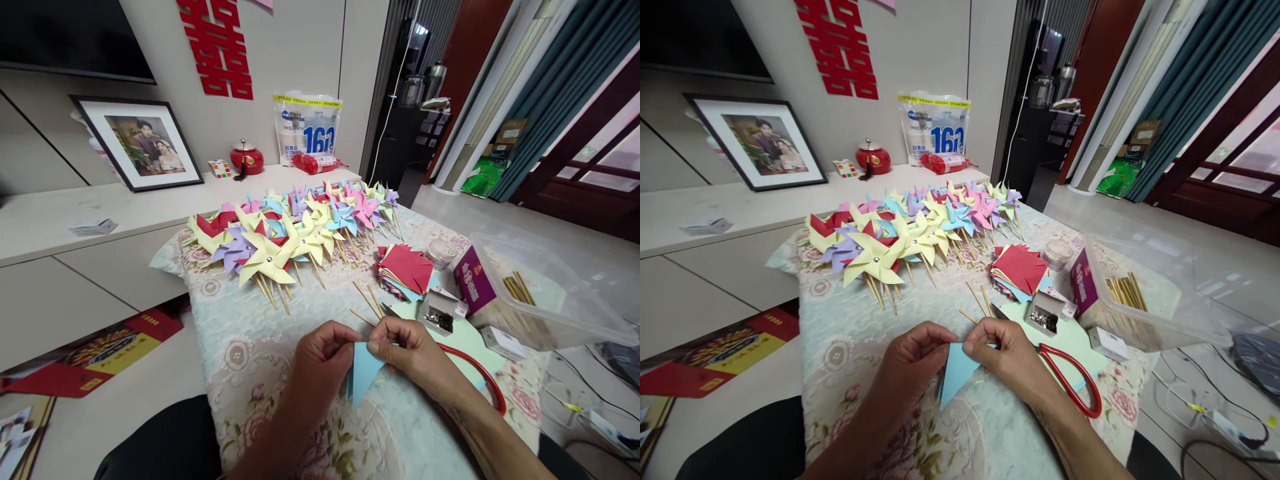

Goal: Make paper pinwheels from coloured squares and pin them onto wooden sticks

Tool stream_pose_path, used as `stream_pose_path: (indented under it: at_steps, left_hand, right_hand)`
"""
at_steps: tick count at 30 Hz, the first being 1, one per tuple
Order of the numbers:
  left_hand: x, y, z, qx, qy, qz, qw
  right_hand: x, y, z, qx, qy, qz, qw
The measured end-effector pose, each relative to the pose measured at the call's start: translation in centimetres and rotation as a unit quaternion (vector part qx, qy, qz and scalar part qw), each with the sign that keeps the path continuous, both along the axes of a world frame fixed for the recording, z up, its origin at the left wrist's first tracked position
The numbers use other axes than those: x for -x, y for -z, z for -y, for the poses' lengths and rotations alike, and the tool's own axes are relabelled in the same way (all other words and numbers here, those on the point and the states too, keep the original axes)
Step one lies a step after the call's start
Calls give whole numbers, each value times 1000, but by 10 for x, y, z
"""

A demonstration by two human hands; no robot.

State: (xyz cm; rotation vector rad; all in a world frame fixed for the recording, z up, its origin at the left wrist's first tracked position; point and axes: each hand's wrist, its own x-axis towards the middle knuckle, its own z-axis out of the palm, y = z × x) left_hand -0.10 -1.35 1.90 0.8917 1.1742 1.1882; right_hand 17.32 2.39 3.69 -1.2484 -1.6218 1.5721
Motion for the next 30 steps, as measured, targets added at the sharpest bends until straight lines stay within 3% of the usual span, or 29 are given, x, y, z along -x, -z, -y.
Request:
stream_pose_path:
  at_steps: [3, 9, 16, 22, 30]
  left_hand:
    - [0, -3, 1, 5, -14, -10, 1000]
    - [-1, -1, 6, -36, 4, -119, 992]
    - [-2, 7, 3, -5, 19, -83, 996]
    - [2, -6, 9, -73, 52, -273, 958]
    - [-1, -6, 10, -95, 52, -361, 926]
  right_hand:
    - [0, 3, 0, -23, 29, 6, 999]
    - [2, 4, -2, -35, 70, -7, 997]
    - [-2, 3, -1, -56, 42, 9, 997]
    - [-1, -3, 0, -103, 11, 44, 994]
    - [2, -1, 1, -139, 11, 37, 990]
